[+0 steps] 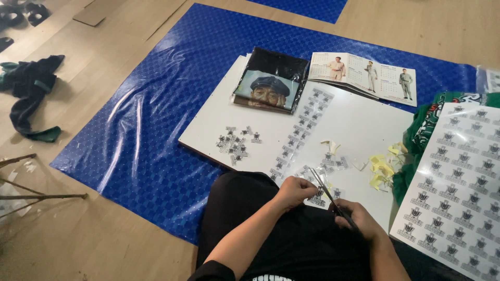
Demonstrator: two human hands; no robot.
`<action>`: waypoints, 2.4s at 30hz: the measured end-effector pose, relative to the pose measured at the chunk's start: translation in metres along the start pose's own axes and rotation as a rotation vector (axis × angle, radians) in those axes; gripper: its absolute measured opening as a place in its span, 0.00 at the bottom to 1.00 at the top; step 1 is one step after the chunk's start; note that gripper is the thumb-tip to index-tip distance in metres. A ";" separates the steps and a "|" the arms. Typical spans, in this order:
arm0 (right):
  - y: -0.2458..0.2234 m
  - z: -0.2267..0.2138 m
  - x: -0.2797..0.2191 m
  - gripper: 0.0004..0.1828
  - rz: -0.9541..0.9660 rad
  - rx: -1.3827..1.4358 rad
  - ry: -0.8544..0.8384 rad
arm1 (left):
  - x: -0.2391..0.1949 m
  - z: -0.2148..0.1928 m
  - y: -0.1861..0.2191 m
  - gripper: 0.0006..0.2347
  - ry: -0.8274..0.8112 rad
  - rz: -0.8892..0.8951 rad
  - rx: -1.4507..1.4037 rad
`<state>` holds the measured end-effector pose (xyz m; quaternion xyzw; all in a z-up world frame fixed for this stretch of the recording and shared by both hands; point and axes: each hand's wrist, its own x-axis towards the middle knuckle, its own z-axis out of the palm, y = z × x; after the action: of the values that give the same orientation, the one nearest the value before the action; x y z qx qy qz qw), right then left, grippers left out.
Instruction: The person sits on a blue mat on the floor and uses scissors to cut small stickers from a sheet placed on a white board on their lap. They carefully cut around the edges of the stickers and place the cut pieces on the board.
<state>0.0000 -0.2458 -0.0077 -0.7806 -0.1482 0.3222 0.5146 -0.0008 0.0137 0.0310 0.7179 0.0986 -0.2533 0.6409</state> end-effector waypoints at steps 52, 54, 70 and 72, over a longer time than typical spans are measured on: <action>0.039 0.035 0.043 0.22 -0.162 0.566 0.544 | 0.069 0.038 -0.120 0.11 -0.038 -0.072 -0.486; 0.039 0.037 0.043 0.22 -0.158 0.593 0.541 | 0.065 0.037 -0.115 0.11 -0.015 -0.061 -0.469; 0.035 0.017 0.037 0.30 0.093 0.080 0.629 | 0.066 -0.046 -0.050 0.10 0.376 0.059 -0.483; 0.044 0.014 0.037 0.32 0.226 -0.112 0.642 | 0.082 -0.085 -0.047 0.17 0.495 0.037 -0.678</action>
<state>0.0143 -0.2342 -0.0636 -0.8807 0.0912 0.1067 0.4524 0.0667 0.0886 -0.0460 0.5071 0.3143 -0.0147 0.8024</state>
